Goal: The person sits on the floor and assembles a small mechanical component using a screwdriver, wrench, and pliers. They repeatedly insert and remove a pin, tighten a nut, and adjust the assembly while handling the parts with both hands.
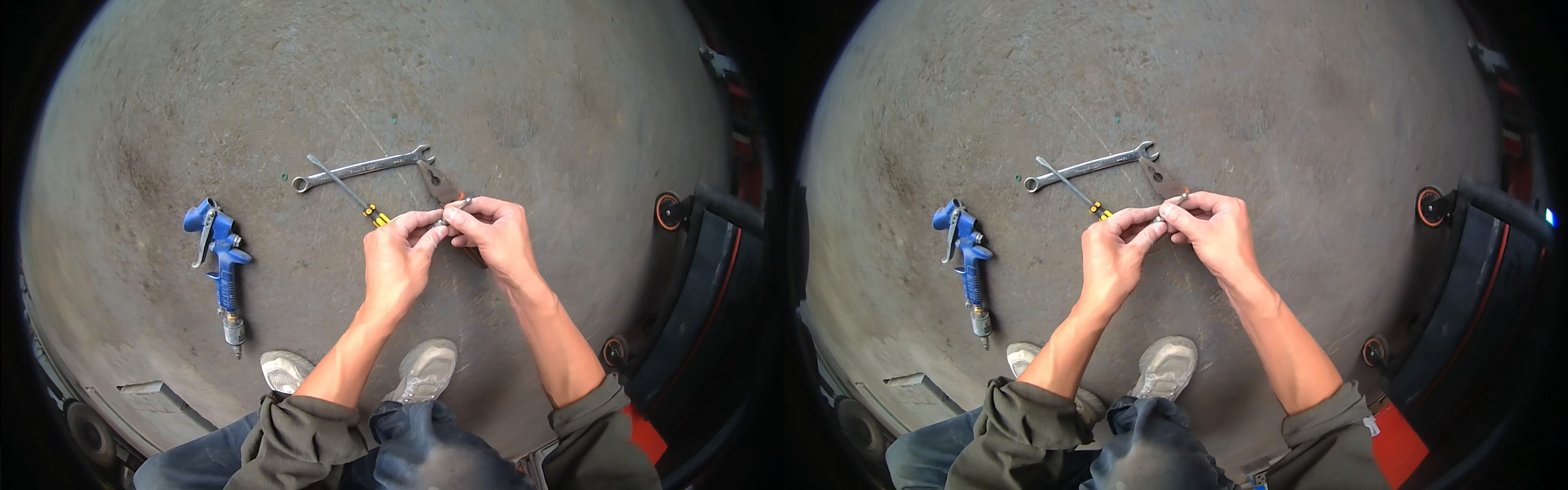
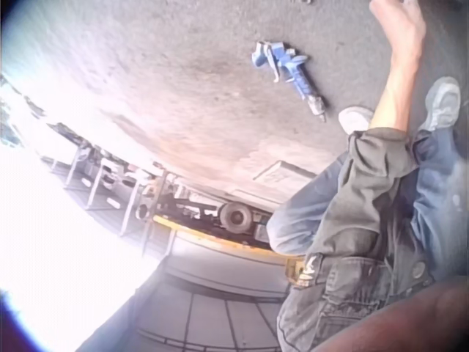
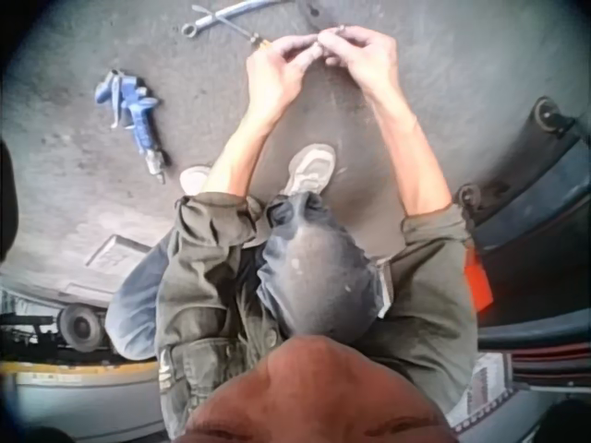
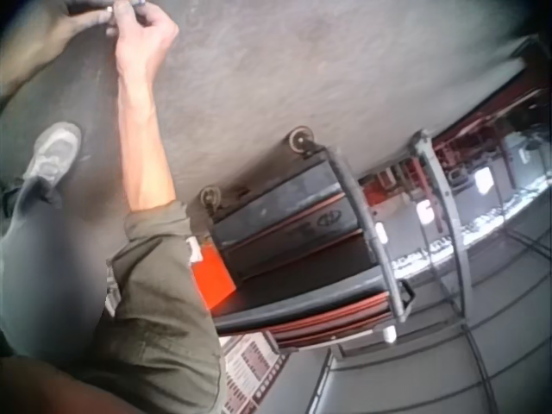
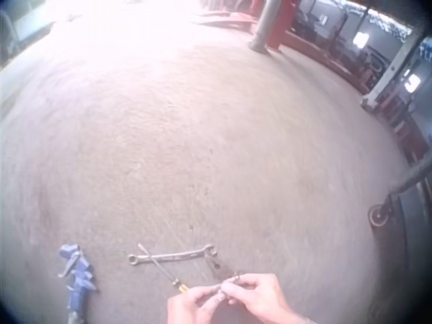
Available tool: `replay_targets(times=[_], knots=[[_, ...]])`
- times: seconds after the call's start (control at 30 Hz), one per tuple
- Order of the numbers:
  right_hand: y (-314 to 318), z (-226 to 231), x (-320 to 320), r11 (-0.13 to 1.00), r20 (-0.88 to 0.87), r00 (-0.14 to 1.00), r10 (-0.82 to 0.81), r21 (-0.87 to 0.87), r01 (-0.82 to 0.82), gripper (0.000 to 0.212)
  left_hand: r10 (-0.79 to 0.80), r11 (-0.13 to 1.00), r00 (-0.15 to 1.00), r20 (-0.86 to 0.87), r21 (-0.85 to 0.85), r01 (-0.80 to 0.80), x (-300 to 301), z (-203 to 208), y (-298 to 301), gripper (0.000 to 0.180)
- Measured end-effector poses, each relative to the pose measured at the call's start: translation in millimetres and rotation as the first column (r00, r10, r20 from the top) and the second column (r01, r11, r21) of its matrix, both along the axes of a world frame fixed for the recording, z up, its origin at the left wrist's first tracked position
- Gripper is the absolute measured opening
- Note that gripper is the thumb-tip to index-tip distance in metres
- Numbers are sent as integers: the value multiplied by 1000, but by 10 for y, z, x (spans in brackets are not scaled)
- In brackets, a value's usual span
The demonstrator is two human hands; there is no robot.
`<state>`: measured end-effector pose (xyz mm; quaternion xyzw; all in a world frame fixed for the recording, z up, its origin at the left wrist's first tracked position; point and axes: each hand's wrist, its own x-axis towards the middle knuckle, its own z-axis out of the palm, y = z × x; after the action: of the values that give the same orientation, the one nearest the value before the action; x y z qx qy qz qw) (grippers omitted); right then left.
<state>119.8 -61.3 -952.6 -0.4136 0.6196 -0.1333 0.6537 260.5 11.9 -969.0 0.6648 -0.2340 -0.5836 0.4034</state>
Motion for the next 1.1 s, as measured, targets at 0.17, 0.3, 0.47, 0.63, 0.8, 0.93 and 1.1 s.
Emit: replay_targets(times=[0.17,0.3,0.47,0.63,0.8,0.93,1.1], knots=[[-299,56,70,982,-38,994,104,163,-96,32,-28,1000,997,73,-7,29,66,-83,-104,25],[-431,5,98,964,-62,985,162,221,-145,30,-59,997,997,51,49,56,94,-103,-158,26],[-527,-17,146,950,-101,974,205,258,-174,25,-69,995,998,-7,74,70,122,-194,-189,25],[-609,-36,193,935,-130,966,221,311,-172,25,-105,987,994,-32,115,108,180,-194,-268,22],[-639,-38,216,926,-162,956,244,331,-180,24,-125,985,992,-37,113,128,209,-199,-292,22],[-706,-32,255,909,-180,951,251,381,-168,22,-159,980,987,-25,113,161,258,-211,-312,21],[-801,-22,315,879,-199,932,302,438,-191,22,-150,981,988,-46,121,154,259,-220,-321,21]])
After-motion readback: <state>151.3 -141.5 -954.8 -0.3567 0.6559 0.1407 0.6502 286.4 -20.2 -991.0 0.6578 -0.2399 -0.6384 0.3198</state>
